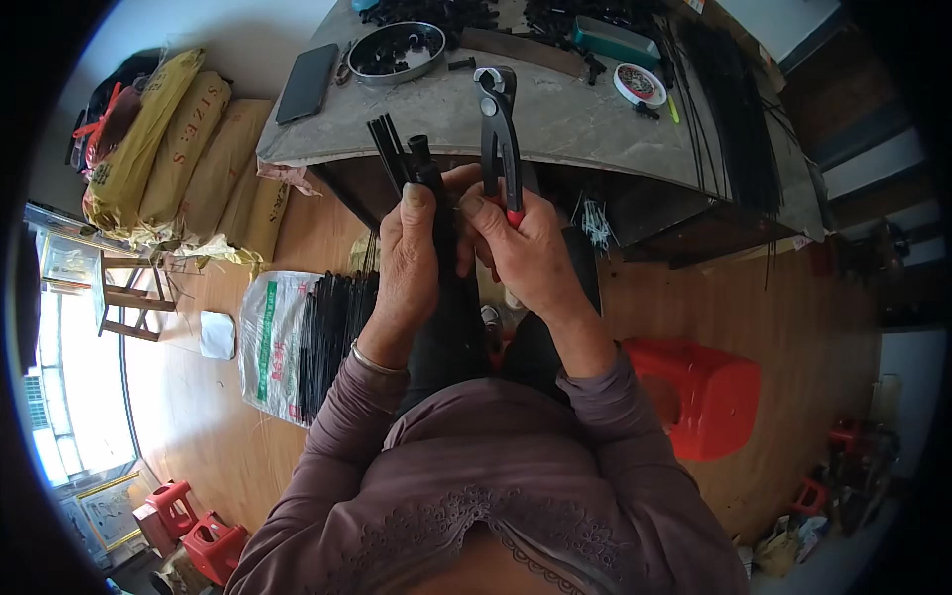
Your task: Assembling and bundling wire harnesses using pliers and adhesive tape.
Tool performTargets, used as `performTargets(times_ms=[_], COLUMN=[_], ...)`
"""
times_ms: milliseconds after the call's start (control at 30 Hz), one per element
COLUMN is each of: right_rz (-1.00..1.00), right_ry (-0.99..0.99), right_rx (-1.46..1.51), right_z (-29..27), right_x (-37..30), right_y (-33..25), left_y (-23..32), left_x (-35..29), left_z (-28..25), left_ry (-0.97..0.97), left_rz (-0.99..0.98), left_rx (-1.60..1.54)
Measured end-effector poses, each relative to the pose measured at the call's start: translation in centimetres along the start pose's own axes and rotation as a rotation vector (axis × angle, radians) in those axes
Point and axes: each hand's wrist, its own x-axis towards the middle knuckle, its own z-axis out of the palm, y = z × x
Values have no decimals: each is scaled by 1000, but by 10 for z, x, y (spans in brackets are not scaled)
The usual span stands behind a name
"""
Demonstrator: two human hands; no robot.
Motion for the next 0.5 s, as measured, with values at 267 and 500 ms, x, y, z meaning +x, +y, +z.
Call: performTargets(times_ms=[267, 500], right_rz=[-263, -221], right_ry=[144, 46], right_rx=[-302, -398], right_z=[9, -9], right_x=[-2, -5], right_y=[5, -12], left_y=[3, 8], left_x=[-2, 4], left_z=[5, 1], left_ry=[5, -36], left_rz=[-2, -76], left_rx=[21, -11])
